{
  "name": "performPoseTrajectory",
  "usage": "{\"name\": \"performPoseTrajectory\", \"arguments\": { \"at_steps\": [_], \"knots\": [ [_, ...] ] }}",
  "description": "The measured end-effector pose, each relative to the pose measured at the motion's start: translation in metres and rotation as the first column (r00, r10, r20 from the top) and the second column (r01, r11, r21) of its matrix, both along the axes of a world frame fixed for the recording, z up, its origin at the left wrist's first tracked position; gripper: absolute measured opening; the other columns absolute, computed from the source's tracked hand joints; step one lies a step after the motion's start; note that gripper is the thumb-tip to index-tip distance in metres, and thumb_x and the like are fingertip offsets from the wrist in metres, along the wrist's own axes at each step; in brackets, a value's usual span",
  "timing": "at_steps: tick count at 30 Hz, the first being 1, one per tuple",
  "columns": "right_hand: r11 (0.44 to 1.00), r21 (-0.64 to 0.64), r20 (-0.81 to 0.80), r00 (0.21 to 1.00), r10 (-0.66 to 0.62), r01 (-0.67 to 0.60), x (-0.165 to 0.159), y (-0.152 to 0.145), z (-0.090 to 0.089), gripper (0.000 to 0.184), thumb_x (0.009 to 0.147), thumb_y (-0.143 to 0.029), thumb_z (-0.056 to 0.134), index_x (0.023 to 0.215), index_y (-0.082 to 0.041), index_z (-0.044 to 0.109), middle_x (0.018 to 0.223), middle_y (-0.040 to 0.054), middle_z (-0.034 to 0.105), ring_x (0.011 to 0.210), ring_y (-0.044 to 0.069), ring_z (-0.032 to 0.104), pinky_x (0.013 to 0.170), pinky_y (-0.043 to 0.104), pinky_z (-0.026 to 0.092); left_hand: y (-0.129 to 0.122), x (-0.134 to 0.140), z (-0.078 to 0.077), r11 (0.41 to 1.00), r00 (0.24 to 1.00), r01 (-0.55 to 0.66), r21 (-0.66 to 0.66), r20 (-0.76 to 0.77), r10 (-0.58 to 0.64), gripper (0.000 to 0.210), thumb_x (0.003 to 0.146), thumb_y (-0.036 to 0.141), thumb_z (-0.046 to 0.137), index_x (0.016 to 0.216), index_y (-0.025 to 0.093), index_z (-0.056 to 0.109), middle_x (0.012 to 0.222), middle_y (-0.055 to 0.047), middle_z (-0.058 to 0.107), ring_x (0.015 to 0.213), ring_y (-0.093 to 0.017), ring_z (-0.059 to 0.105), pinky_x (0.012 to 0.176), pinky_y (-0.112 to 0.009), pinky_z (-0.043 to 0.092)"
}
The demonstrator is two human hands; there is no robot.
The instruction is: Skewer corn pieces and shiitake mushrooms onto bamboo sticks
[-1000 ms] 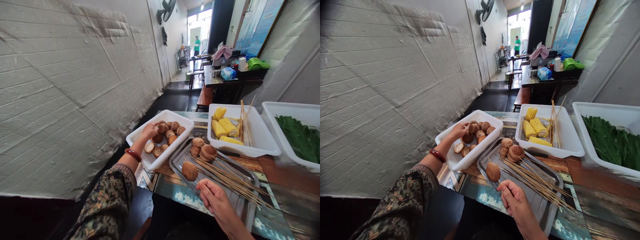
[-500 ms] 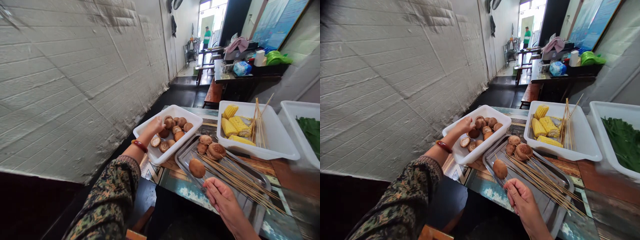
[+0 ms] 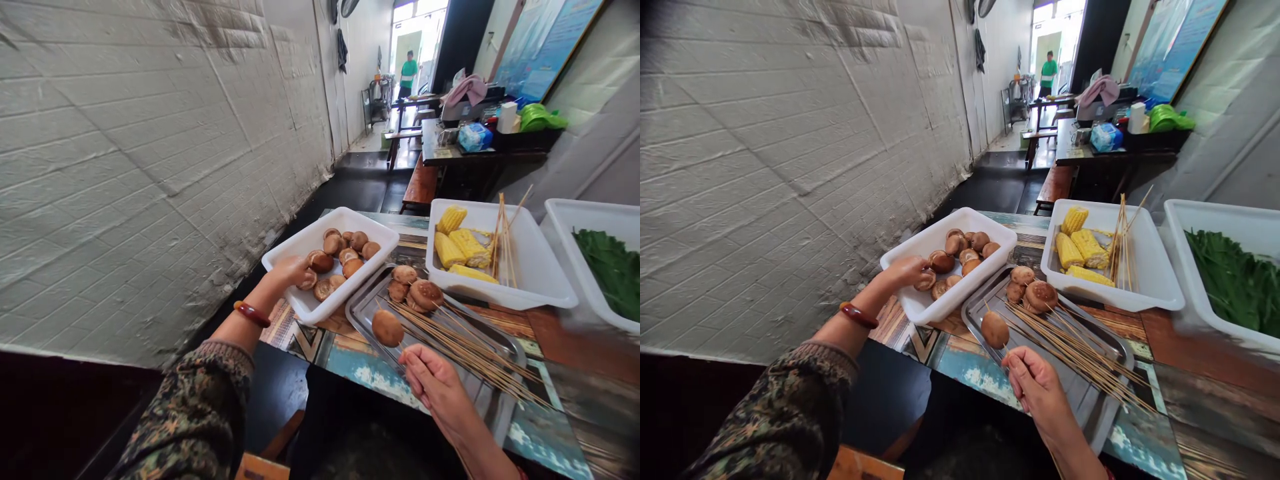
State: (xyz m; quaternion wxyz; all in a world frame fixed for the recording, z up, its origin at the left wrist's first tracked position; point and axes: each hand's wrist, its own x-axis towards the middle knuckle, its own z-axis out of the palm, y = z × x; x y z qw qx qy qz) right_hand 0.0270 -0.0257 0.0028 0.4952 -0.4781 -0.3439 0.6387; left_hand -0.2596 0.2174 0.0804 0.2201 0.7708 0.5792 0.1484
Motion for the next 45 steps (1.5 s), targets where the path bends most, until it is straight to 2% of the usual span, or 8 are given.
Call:
{"name": "performPoseTrajectory", "arguments": {
  "at_steps": [6,9,14,18,22,31,40,45],
  "knots": [
    [1.000,0.016,0.020,1.000,0.005,-0.005,-0.001,0.000,0.000,0.048,0.082,-0.065,0.065,0.082,-0.017,0.060,0.049,-0.0087,0.040,0.040,0.004,0.024,0.038,0.018,0.018,-0.010,0.000,0.018,0.999,0.998,0.025,-0.042,0.061,-0.023,0.017,0.065,0.030,0.065,0.077,0.018,0.066,0.065,-0.001,0.062,0.066,-0.018,0.058,0.062,-0.029,0.044],
    [1.000,0.027,0.001,1.000,0.015,-0.015,0.000,-0.001,-0.004,0.046,0.083,-0.063,0.064,0.083,-0.017,0.060,0.049,-0.0090,0.041,0.041,0.004,0.024,0.038,0.017,0.017,-0.033,0.008,0.029,0.989,0.933,0.025,-0.144,0.359,0.029,0.039,0.078,0.044,0.059,0.105,0.016,0.061,0.079,-0.004,0.066,0.069,-0.019,0.064,0.056,-0.027,0.047],
    [0.999,0.051,-0.019,1.000,-0.006,0.007,0.000,-0.002,-0.004,0.045,0.082,-0.062,0.066,0.083,-0.017,0.060,0.048,-0.0089,0.042,0.041,0.004,0.025,0.039,0.017,0.017,-0.085,0.041,0.040,0.923,0.497,0.204,-0.327,0.847,0.190,0.045,0.080,0.043,0.070,0.115,0.018,0.057,0.103,-0.011,0.071,0.082,-0.023,0.071,0.061,-0.028,0.053],
    [0.997,0.061,-0.033,0.998,-0.051,0.053,0.003,-0.006,0.009,0.048,0.081,-0.064,0.067,0.082,-0.016,0.060,0.047,-0.0097,0.040,0.040,0.003,0.024,0.039,0.017,0.017,-0.121,0.076,0.034,0.877,0.211,0.320,-0.358,0.929,0.303,0.039,0.082,0.031,0.069,0.117,0.018,0.059,0.110,-0.012,0.070,0.095,-0.025,0.069,0.072,-0.032,0.056],
    [0.994,0.086,-0.008,0.997,-0.073,0.073,0.008,-0.018,0.022,0.047,0.082,-0.063,0.066,0.082,-0.016,0.059,0.048,-0.0091,0.040,0.041,0.004,0.024,0.039,0.017,0.017,-0.146,0.103,0.019,0.854,0.024,0.397,-0.337,0.934,0.357,0.044,0.084,0.046,0.067,0.117,0.017,0.062,0.110,-0.012,0.069,0.097,-0.025,0.068,0.070,-0.029,0.053],
    [0.991,0.113,0.040,0.996,-0.083,0.078,0.014,-0.052,0.031,0.043,0.088,-0.060,0.061,0.084,-0.018,0.058,0.048,-0.0086,0.041,0.040,0.004,0.028,0.038,0.018,0.017,-0.165,0.120,0.001,0.855,-0.014,0.442,-0.271,0.951,0.309,0.044,0.076,0.022,0.074,0.118,0.015,0.063,0.140,-0.018,0.057,0.120,-0.035,0.060,0.089,-0.040,0.051],
    [0.992,0.121,0.024,0.999,0.027,-0.030,0.006,-0.074,0.025,0.035,0.095,-0.052,0.055,0.091,-0.017,0.061,0.049,-0.0089,0.040,0.040,0.004,0.027,0.038,0.019,0.017,-0.184,0.127,-0.014,0.771,-0.067,0.559,-0.305,0.910,0.409,0.044,0.081,0.022,0.064,0.124,0.012,0.059,0.123,-0.018,0.069,0.115,-0.032,0.065,0.105,-0.044,0.045],
    [0.995,0.101,-0.004,1.000,0.010,-0.009,0.005,-0.077,0.016,0.030,0.096,-0.047,0.056,0.097,-0.018,0.062,0.050,-0.0092,0.038,0.042,0.005,0.029,0.040,0.019,0.020,-0.188,0.133,-0.011,0.793,-0.102,0.522,-0.316,0.899,0.425,0.036,0.086,0.026,0.064,0.118,0.010,0.061,0.122,-0.021,0.069,0.113,-0.031,0.067,0.101,-0.040,0.049]
  ]
}}
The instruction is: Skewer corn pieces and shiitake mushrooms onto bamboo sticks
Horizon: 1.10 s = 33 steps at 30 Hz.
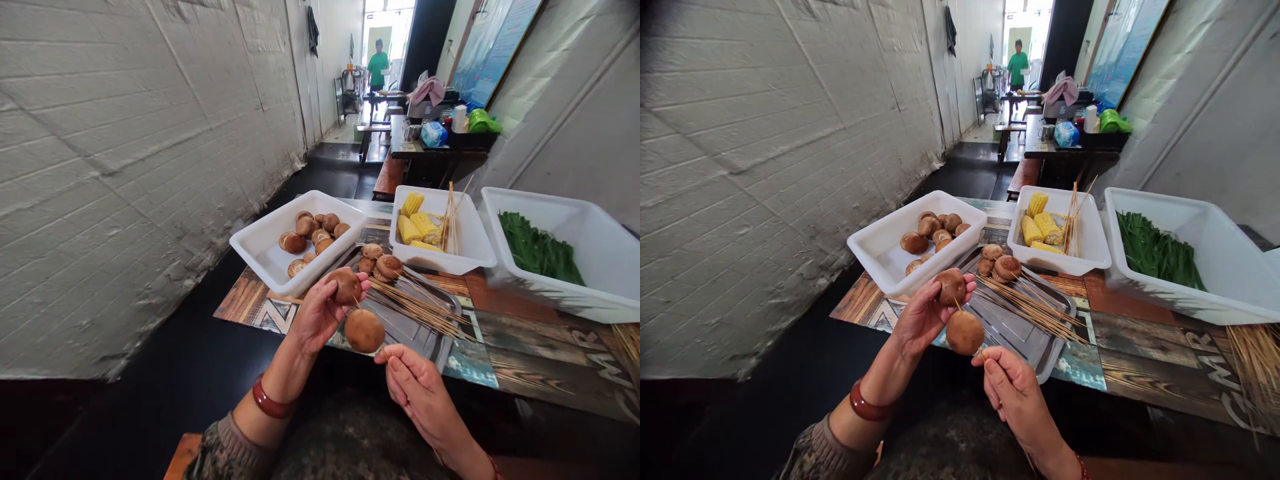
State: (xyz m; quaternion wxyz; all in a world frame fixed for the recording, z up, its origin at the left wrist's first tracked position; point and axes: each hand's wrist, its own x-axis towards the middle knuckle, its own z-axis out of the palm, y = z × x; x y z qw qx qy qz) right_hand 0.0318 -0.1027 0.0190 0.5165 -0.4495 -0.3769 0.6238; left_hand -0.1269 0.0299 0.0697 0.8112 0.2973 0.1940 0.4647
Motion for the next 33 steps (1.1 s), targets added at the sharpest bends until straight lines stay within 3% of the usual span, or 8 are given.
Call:
{"name": "performPoseTrajectory", "arguments": {
  "at_steps": [18,33],
  "knots": [
    [0.998,-0.049,-0.061,0.997,-0.043,0.040,-0.011,0.001,0.003,0.035,0.093,-0.050,0.060,0.097,-0.016,0.065,0.049,-0.0105,0.031,0.042,0.006,0.021,0.040,0.020,0.018,-0.004,-0.004,0.000,0.995,0.995,-0.098,-0.001,0.017,0.098,0.035,0.084,0.025,0.068,0.117,0.014,0.062,0.126,-0.019,0.067,0.124,-0.034,0.059,0.102,-0.042,0.049],
    [0.996,-0.084,-0.066,0.997,-0.042,0.037,-0.012,-0.001,0.004,0.037,0.091,-0.052,0.061,0.096,-0.015,0.065,0.048,-0.0102,0.033,0.042,0.005,0.023,0.040,0.020,0.017,-0.007,-0.003,0.000,0.994,0.994,-0.106,0.027,0.017,0.105,0.036,0.084,0.023,0.067,0.118,0.014,0.061,0.126,-0.017,0.067,0.117,-0.031,0.064,0.104,-0.043,0.046]
  ]
}}
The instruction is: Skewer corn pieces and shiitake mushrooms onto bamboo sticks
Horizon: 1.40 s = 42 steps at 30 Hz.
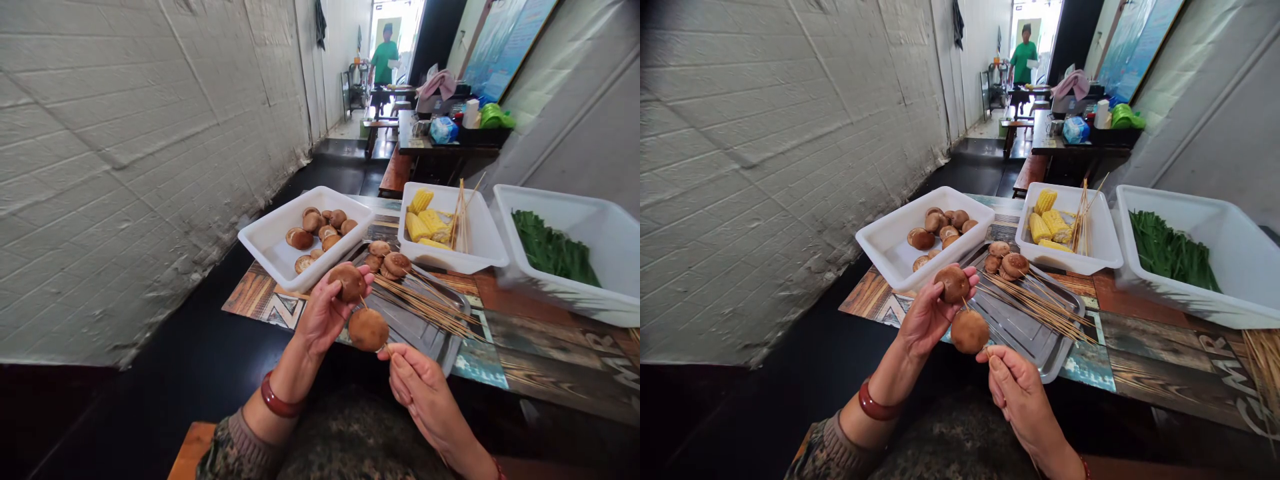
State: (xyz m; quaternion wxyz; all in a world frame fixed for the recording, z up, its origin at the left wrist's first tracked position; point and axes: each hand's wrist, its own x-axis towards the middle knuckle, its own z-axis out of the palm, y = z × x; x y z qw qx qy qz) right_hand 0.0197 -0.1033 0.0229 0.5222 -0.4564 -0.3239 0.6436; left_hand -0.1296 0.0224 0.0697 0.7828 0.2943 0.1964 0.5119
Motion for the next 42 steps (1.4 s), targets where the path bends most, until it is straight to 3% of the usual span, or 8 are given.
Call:
{"name": "performPoseTrajectory", "arguments": {
  "at_steps": [42],
  "knots": [
    [0.999,-0.042,-0.009,1.000,-0.023,0.023,-0.011,0.013,0.004,0.039,0.086,-0.056,0.065,0.086,-0.017,0.059,0.045,-0.0109,0.036,0.039,0.004,0.023,0.038,0.018,0.016,-0.009,0.007,-0.002,0.999,0.994,-0.030,-0.036,-0.106,0.026,0.038,0.078,0.027,0.071,0.114,0.015,0.062,0.112,-0.015,0.073,0.102,-0.027,0.069,0.096,-0.040,0.049]
  ]
}}
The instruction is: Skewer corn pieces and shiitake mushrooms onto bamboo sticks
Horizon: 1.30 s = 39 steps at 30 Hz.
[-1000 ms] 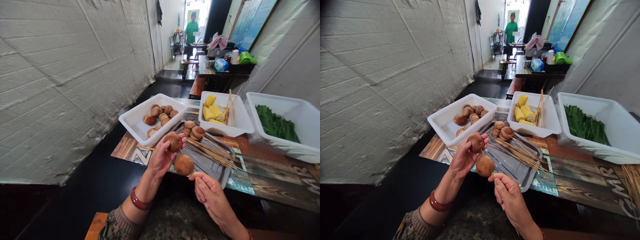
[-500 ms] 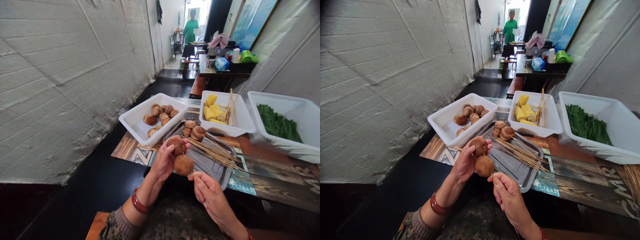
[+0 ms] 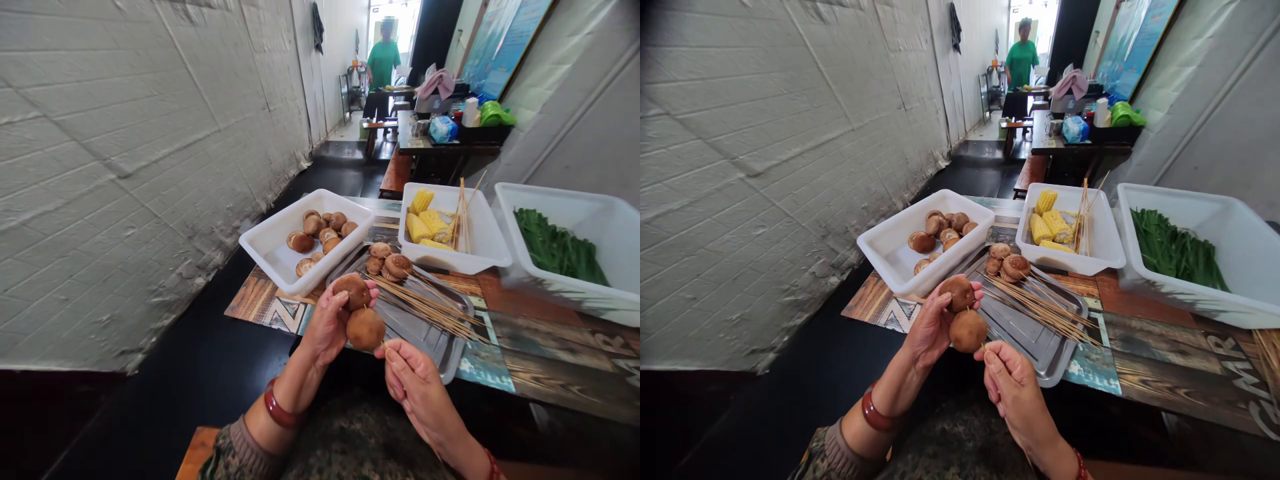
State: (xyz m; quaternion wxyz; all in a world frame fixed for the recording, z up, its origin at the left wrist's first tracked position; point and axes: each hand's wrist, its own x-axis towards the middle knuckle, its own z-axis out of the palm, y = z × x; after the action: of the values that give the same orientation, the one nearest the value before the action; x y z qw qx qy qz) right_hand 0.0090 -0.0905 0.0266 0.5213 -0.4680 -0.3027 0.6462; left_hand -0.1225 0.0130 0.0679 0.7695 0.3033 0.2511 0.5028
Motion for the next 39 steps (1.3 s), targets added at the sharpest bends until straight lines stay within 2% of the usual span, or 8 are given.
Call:
{"name": "performPoseTrajectory", "arguments": {
  "at_steps": [5,9,12,18,20,24,33,39],
  "knots": [
    [1.000,-0.002,0.012,1.000,0.017,-0.017,0.004,-0.001,-0.003,0.040,0.087,-0.056,0.063,0.089,-0.017,0.059,0.047,-0.0108,0.038,0.040,0.004,0.022,0.038,0.018,0.015,0.003,-0.001,-0.002,0.999,1.000,0.010,-0.042,0.020,-0.009,0.042,0.078,0.034,0.074,0.114,0.017,0.062,0.114,-0.014,0.072,0.105,-0.030,0.069,0.093,-0.041,0.051],
    [0.999,-0.015,0.077,0.996,0.041,-0.040,0.006,-0.001,-0.005,0.044,0.085,-0.060,0.063,0.089,-0.016,0.060,0.047,-0.0101,0.039,0.039,0.004,0.025,0.038,0.018,0.016,0.005,0.002,-0.009,0.995,0.999,-0.041,-0.093,-0.028,0.038,0.043,0.077,0.032,0.077,0.113,0.019,0.057,0.093,-0.008,0.074,0.088,-0.026,0.073,0.081,-0.039,0.056],
    [0.998,-0.025,0.128,0.990,0.053,-0.050,0.009,0.000,-0.005,0.048,0.085,-0.063,0.061,0.092,-0.015,0.062,0.048,-0.0095,0.041,0.038,0.003,0.026,0.039,0.018,0.016,0.004,0.006,-0.012,0.991,0.994,-0.097,-0.087,-0.051,0.093,0.052,0.077,0.026,0.077,0.121,0.023,0.050,0.090,-0.005,0.073,0.082,-0.024,0.074,0.078,-0.038,0.057],
    [0.986,-0.031,0.253,0.953,0.165,-0.163,0.018,-0.010,-0.006,0.054,0.086,-0.065,0.057,0.105,-0.015,0.062,0.057,-0.0058,0.049,0.042,0.006,0.036,0.042,0.019,0.025,0.002,0.008,-0.014,0.983,0.983,-0.171,-0.070,-0.079,0.166,0.042,0.079,0.029,0.075,0.113,0.019,0.052,0.088,-0.006,0.073,0.079,-0.023,0.074,0.075,-0.035,0.057],
    [0.984,-0.018,0.338,0.926,0.171,-0.176,0.019,-0.017,-0.008,0.053,0.088,-0.065,0.053,0.102,-0.014,0.064,0.053,-0.0065,0.046,0.041,0.007,0.037,0.043,0.020,0.027,0.002,0.007,-0.015,0.981,0.982,-0.178,-0.072,-0.081,0.172,0.044,0.078,0.030,0.076,0.113,0.020,0.052,0.088,-0.006,0.073,0.079,-0.023,0.074,0.076,-0.035,0.058],
    [0.988,0.057,0.467,0.879,0.101,-0.144,0.019,-0.023,-0.011,0.056,0.092,-0.065,0.045,0.089,-0.014,0.067,0.046,-0.0082,0.035,0.040,0.008,0.035,0.044,0.022,0.029,0.001,0.009,-0.017,0.985,0.988,-0.145,-0.092,-0.074,0.139,0.046,0.079,0.037,0.076,0.114,0.021,0.051,0.097,-0.008,0.073,0.079,-0.024,0.073,0.075,-0.039,0.058],
    [0.993,0.060,0.400,0.914,0.067,-0.099,0.012,-0.021,-0.019,0.054,0.092,-0.064,0.046,0.087,-0.015,0.067,0.046,-0.0087,0.030,0.039,0.007,0.029,0.041,0.022,0.021,0.000,0.009,-0.020,0.986,0.989,-0.140,-0.096,-0.071,0.133,0.043,0.078,0.033,0.076,0.111,0.021,0.052,0.095,-0.007,0.072,0.070,-0.020,0.071,0.070,-0.035,0.058],
    [0.995,0.054,0.376,0.925,0.058,-0.085,0.008,-0.018,-0.015,0.053,0.091,-0.064,0.048,0.085,-0.015,0.066,0.046,-0.0090,0.029,0.039,0.007,0.028,0.040,0.021,0.019,-0.001,0.007,-0.015,0.988,0.987,-0.140,-0.065,-0.082,0.135,0.040,0.079,0.032,0.075,0.110,0.020,0.052,0.094,-0.006,0.072,0.069,-0.019,0.070,0.068,-0.034,0.057]
  ]
}}
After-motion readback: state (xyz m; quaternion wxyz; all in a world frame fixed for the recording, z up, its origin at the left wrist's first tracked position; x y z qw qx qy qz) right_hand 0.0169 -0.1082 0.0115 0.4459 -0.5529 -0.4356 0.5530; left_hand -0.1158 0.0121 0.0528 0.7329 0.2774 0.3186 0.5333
